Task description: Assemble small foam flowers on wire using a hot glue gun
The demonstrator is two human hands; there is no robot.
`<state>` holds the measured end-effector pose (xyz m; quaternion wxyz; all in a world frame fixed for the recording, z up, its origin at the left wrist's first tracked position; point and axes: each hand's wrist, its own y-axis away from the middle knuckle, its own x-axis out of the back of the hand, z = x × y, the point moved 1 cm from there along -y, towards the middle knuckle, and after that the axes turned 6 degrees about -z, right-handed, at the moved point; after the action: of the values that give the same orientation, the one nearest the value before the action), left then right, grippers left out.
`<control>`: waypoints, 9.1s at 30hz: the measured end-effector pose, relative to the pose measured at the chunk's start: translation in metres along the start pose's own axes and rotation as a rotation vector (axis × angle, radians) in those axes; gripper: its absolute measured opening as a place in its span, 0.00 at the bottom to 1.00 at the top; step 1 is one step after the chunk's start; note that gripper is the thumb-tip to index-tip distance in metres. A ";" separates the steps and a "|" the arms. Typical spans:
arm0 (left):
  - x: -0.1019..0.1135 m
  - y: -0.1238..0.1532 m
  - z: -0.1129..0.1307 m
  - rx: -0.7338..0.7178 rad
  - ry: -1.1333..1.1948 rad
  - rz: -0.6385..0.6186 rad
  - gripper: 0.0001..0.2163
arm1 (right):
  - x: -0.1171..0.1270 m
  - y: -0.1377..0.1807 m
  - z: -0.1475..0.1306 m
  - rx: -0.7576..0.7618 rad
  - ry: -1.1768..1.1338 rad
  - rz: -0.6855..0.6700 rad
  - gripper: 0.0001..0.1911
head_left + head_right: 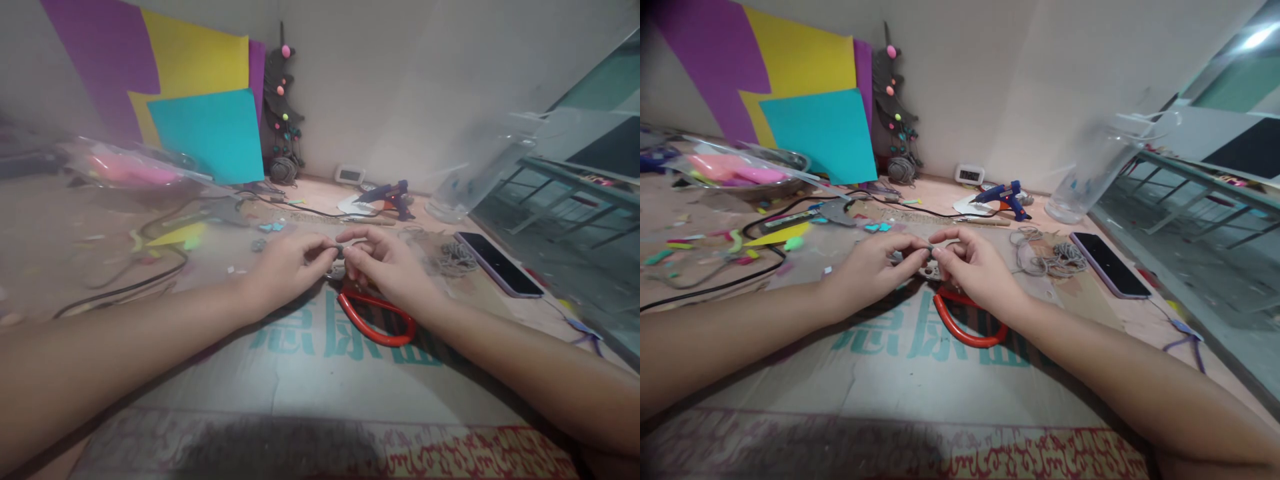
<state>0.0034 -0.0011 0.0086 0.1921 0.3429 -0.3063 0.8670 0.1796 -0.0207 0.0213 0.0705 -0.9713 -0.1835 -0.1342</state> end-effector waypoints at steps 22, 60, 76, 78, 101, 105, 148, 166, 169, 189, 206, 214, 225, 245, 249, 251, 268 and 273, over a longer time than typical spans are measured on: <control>-0.001 -0.001 -0.003 0.076 0.126 -0.049 0.11 | -0.003 -0.002 0.007 0.008 0.029 0.063 0.11; -0.001 -0.002 0.001 0.116 0.209 0.020 0.06 | -0.004 -0.002 0.007 0.004 0.002 0.046 0.12; -0.001 -0.002 -0.002 0.099 0.207 0.021 0.05 | -0.004 -0.003 0.008 0.005 0.040 0.050 0.09; -0.001 -0.002 -0.001 0.102 0.203 0.017 0.05 | -0.004 -0.003 0.009 0.000 0.039 0.048 0.08; 0.000 -0.002 0.001 0.089 0.132 0.016 0.04 | -0.003 -0.002 0.013 0.039 0.035 0.033 0.07; 0.000 -0.002 0.002 0.097 0.152 0.024 0.05 | -0.002 -0.001 0.013 0.058 0.071 0.061 0.07; 0.000 -0.003 0.000 0.146 0.171 0.037 0.06 | -0.002 -0.002 0.013 0.061 0.083 0.099 0.07; 0.000 -0.003 -0.002 0.155 0.211 0.018 0.04 | -0.003 -0.004 0.016 0.038 0.072 0.042 0.05; 0.000 -0.003 -0.002 0.159 0.232 0.013 0.04 | -0.002 -0.003 0.017 0.041 0.074 0.050 0.06; -0.004 -0.004 -0.008 0.195 0.277 0.067 0.07 | -0.002 -0.003 0.013 0.054 0.102 0.122 0.10; -0.001 -0.002 -0.005 0.177 0.265 0.039 0.07 | -0.006 0.003 0.010 0.109 0.350 -0.032 0.12; -0.003 -0.002 -0.009 0.180 0.301 0.063 0.10 | 0.011 0.004 -0.001 0.293 0.786 0.047 0.18; -0.003 -0.003 -0.006 0.191 0.307 0.014 0.09 | 0.006 -0.001 0.008 0.139 0.375 0.129 0.07; -0.002 -0.004 -0.005 0.197 0.274 0.011 0.06 | 0.004 -0.002 0.012 0.168 0.379 0.111 0.06; -0.002 -0.003 -0.006 0.193 0.260 0.001 0.05 | 0.004 -0.003 0.011 0.164 0.412 0.114 0.07; -0.001 -0.003 -0.006 0.185 0.249 -0.006 0.05 | 0.003 -0.003 0.012 0.162 0.425 0.104 0.07; -0.003 -0.003 -0.004 0.170 0.257 0.004 0.07 | 0.004 -0.003 0.013 0.154 0.405 0.136 0.06; -0.003 -0.003 -0.005 0.181 0.271 -0.010 0.07 | 0.003 -0.003 0.012 0.155 0.390 0.126 0.06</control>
<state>0.0043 0.0040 0.0043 0.2045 0.2403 -0.1966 0.9283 0.1846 -0.0149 0.0107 0.1874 -0.9282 -0.1153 -0.3002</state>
